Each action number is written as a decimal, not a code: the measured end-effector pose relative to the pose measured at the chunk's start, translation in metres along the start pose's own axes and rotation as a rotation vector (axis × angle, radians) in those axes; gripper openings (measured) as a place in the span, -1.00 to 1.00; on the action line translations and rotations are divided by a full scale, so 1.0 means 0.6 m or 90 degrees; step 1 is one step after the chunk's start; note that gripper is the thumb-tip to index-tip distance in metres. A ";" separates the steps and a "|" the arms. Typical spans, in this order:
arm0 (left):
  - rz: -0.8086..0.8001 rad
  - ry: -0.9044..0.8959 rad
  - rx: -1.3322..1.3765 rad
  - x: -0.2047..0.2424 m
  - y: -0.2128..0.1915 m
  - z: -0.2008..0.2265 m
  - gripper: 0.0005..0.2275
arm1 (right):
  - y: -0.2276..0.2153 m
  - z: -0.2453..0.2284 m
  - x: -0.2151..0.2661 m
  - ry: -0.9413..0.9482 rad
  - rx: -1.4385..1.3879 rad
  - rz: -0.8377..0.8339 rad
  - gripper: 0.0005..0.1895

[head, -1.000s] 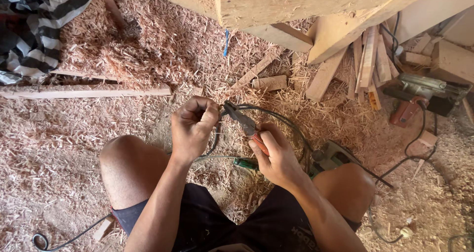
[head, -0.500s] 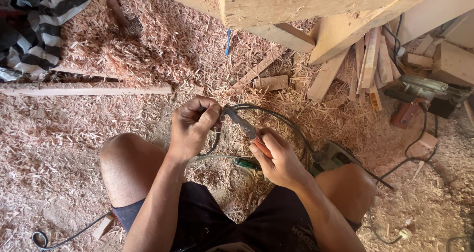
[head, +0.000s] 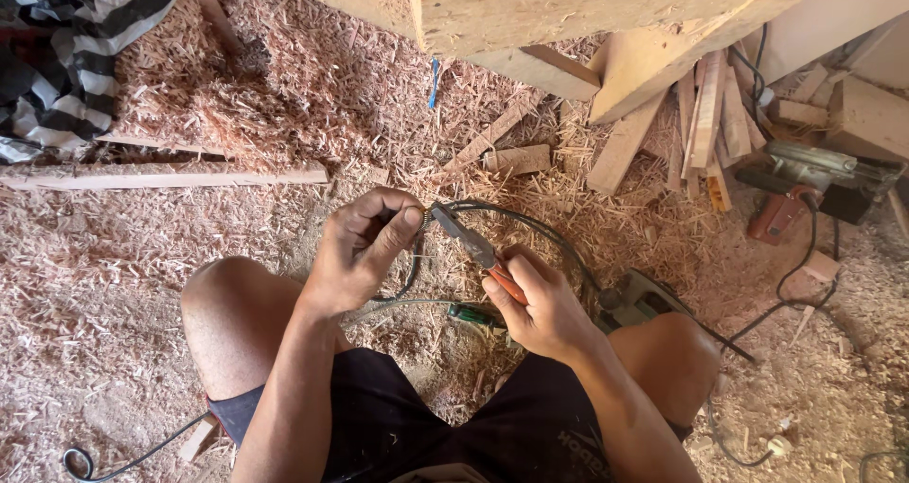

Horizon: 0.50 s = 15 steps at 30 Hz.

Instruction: The person uses pliers to strip a power cable and then uses a screwdriver to tighten screws on the motor housing of a green handheld power tool while sitting on a floor covered in wood shavings.

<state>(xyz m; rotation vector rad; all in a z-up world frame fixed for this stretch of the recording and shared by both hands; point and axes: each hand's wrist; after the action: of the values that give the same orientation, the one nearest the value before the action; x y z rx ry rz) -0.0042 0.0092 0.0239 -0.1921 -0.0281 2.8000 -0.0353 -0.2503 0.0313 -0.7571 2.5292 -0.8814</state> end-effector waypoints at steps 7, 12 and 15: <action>-0.011 0.036 -0.003 -0.002 0.011 0.018 -0.87 | -0.003 -0.009 0.007 0.029 0.055 0.024 -0.76; 0.001 0.064 -0.042 0.004 0.012 0.023 -0.88 | -0.001 -0.015 0.005 0.033 0.055 0.018 -0.77; 0.006 0.051 -0.068 0.005 0.016 0.022 -0.88 | 0.002 -0.015 0.010 0.016 0.077 0.026 -0.76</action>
<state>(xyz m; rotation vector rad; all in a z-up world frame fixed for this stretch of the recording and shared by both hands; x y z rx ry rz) -0.0119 0.0009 0.0364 -0.3311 -0.1583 2.7992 -0.0451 -0.2490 0.0365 -0.6576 2.4780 -1.0256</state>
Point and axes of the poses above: each hand's wrist, its own x-axis away from the middle knuckle, its own y-axis out of the palm, z = x × y, and after that the axes turned 11 degrees about -z, right-handed
